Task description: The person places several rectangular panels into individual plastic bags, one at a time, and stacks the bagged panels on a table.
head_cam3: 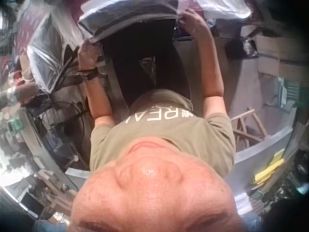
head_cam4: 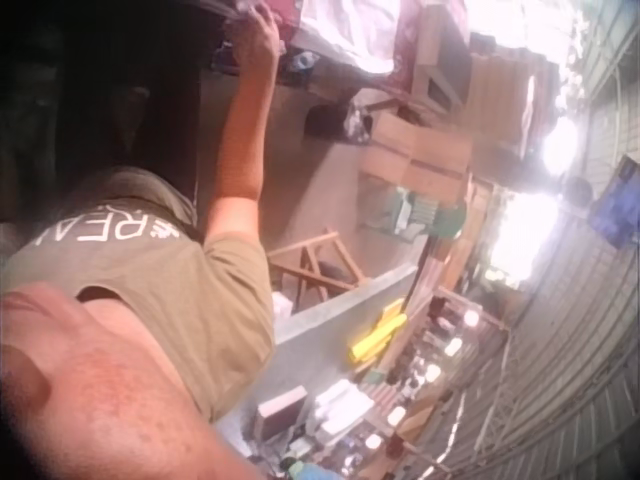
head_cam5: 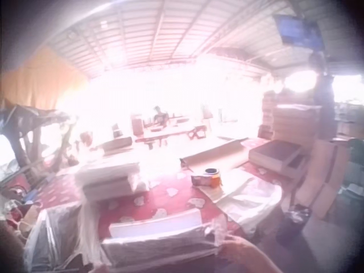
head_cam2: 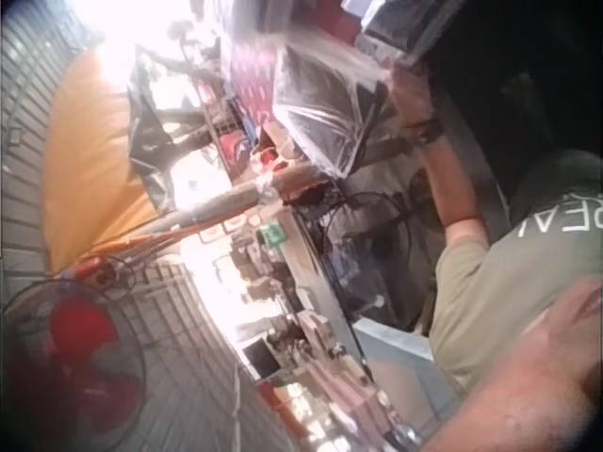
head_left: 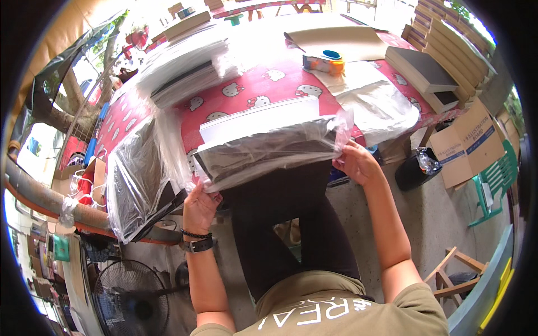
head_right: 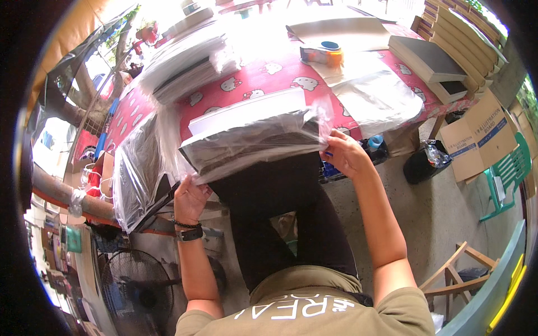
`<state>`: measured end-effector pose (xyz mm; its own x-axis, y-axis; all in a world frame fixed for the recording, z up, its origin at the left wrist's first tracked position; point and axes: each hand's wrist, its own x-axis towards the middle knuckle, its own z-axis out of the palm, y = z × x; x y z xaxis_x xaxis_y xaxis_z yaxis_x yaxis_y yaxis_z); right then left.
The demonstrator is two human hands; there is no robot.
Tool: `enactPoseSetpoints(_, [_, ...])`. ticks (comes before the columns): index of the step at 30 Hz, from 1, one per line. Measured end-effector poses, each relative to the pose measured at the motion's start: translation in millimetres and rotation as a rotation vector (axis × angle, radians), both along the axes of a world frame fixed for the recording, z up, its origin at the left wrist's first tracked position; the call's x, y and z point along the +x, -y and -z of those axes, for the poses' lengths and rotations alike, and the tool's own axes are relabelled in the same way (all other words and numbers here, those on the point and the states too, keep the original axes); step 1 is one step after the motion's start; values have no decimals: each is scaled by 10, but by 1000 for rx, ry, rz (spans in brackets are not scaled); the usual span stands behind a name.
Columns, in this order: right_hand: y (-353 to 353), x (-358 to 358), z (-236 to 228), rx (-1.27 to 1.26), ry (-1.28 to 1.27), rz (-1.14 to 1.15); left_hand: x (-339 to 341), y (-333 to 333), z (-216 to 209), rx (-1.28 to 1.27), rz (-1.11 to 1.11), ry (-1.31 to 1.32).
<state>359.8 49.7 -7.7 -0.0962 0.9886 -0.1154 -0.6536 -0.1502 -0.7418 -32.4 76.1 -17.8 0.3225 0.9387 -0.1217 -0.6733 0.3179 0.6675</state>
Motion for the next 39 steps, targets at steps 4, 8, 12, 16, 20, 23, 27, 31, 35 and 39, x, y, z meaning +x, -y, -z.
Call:
enactPoseSetpoints(4, [198,-104,46,-12,74,96,1,148,277,129,-112,33])
enactPoseSetpoints(8, [305,-141,170,24,115,146,16,334,567,127,-206,-111])
enactPoseSetpoints(12, [350,-141,837,-174,181,144,55,572,1158,-111,-193,-223])
enactPoseSetpoints(16, [518,-175,1567,-320,313,174,15,784,1735,-211,-227,-367])
enactPoseSetpoints(20, [672,-284,2045,-356,695,189,57,841,1866,-257,-267,-398])
enactPoseSetpoints(23, [630,-228,2285,-280,1058,222,36,792,1872,-324,-216,-370])
enactPoseSetpoints(27, [651,-429,2103,-103,1457,289,51,746,1781,-387,-191,-913])
enactPoseSetpoints(31, [619,-555,1905,-112,1637,242,83,759,1812,161,-178,-1836])
enactPoseSetpoints(35, [668,-588,1946,3,1761,242,389,508,1430,241,-791,-789])
enactPoseSetpoints(39, [711,-630,1835,75,1835,224,606,343,885,285,-828,-972])
